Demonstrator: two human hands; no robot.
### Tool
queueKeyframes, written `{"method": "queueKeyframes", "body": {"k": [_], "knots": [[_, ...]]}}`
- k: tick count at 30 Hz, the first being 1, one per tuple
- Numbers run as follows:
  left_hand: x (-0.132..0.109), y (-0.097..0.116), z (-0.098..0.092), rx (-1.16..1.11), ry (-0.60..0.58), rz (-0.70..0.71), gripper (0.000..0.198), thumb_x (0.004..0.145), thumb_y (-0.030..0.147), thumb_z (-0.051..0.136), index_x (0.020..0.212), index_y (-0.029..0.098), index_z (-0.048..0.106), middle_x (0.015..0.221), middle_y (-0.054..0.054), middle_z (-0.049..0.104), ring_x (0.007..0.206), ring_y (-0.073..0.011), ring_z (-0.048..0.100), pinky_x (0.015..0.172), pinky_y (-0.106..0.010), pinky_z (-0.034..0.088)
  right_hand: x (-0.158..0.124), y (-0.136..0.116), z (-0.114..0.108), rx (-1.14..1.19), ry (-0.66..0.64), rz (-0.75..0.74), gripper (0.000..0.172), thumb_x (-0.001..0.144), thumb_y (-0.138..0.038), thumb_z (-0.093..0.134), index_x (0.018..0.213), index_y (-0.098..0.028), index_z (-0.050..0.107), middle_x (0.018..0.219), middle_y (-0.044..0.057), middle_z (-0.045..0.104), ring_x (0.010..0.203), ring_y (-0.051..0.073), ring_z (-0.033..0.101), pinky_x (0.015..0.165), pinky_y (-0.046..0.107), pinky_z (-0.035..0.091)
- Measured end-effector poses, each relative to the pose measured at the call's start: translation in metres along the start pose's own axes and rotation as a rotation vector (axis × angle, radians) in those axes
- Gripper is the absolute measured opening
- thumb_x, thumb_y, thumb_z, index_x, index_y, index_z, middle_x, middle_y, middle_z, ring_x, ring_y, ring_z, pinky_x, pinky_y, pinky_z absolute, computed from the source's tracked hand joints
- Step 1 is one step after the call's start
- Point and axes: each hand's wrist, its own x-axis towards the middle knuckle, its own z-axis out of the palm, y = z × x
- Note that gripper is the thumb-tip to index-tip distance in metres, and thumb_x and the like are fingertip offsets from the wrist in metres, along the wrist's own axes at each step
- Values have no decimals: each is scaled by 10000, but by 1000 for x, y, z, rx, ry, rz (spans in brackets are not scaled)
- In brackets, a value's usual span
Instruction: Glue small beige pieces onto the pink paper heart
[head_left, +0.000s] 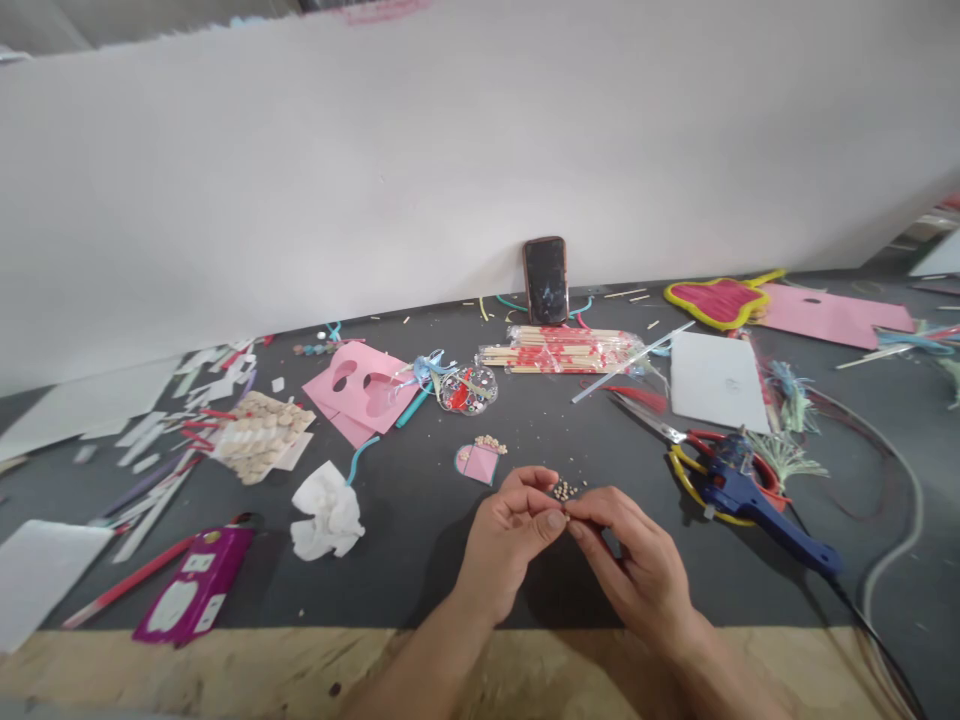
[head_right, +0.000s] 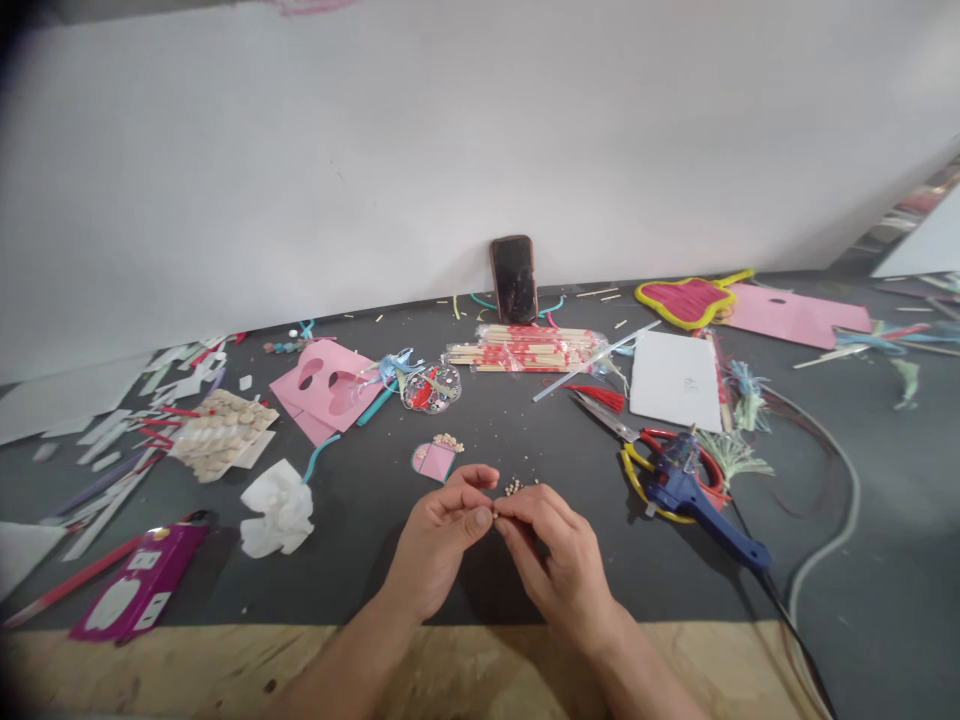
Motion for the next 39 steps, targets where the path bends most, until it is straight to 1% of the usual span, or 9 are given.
{"method": "queueKeyframes", "body": {"k": [10, 13, 17, 22, 30, 33, 35, 36, 39], "knots": [[1, 1, 1, 26, 9, -1, 169, 674, 330, 776, 687, 168, 731, 1081, -85, 549, 1037, -213, 520, 898, -318, 404, 2, -1, -1, -9, 0, 15, 154, 857, -106, 552, 936, -223, 613, 802, 14, 648, 718, 138, 625, 643, 245, 511], [1, 0, 0, 12, -12, 8, 170, 682, 337, 770, 727, 176, 739, 1085, -84, 544, 1038, -209, 520, 893, -314, 413, 2, -1, -1, -18, 14, 22, 146, 862, -114, 548, 929, -224, 615, 797, 18, 648, 707, 141, 622, 629, 248, 509], [1, 2, -1, 26, -52, -9, 187, 656, 320, 790, 777, 183, 748, 1099, -82, 529, 1041, -213, 525, 899, -321, 421, 3, 0, 0, -35, 30, 19, 146, 862, -105, 552, 928, -222, 609, 801, 19, 644, 713, 133, 617, 640, 238, 506], [2, 5, -1, 85, -16, -11, 161, 655, 307, 790, 740, 180, 738, 1105, -78, 528, 1054, -212, 520, 923, -326, 412, 2, 2, 0, -23, 0, 11, 169, 869, -101, 539, 953, -226, 615, 827, 27, 650, 734, 135, 622, 650, 240, 512], [2, 5, 0, 118, 2, 10, 210, 672, 353, 769, 734, 158, 721, 1103, -99, 535, 1066, -228, 529, 872, -314, 448, 1, 2, 0, -20, 15, 20, 179, 873, -124, 523, 963, -228, 637, 830, 43, 660, 734, 156, 634, 634, 259, 531], [2, 5, -1, 130, 13, 26, 201, 690, 351, 752, 743, 162, 709, 1104, -91, 537, 1029, -214, 549, 848, -308, 458, -2, 4, 2, -20, 15, 48, 191, 878, -138, 518, 997, -225, 639, 842, 49, 650, 741, 161, 627, 644, 267, 530], [3, 4, -3, 191, 17, 59, 182, 722, 345, 723, 762, 169, 702, 1111, -90, 541, 1023, -215, 557, 845, -317, 464, -4, 7, 4, 10, 55, 118, 217, 889, -166, 510, 1072, -220, 613, 831, 47, 629, 698, 151, 611, 611, 262, 525], [3, 3, -4, 263, 21, 92, 163, 741, 336, 705, 775, 176, 700, 1117, -90, 545, 1034, -221, 556, 859, -330, 462, -5, 9, 4, 43, 97, 171, 237, 898, -184, 504, 1116, -219, 588, 823, 42, 615, 660, 141, 596, 580, 255, 518], [5, 0, -9, 637, 59, 275, 78, 786, 264, 653, 805, 210, 705, 1134, -88, 556, 1076, -247, 535, 939, -401, 428, -4, 14, 3, 188, 280, 323, 267, 911, -242, 502, 1175, -221, 528, 826, 22, 576, 554, 101, 530, 486, 226, 478]]}}
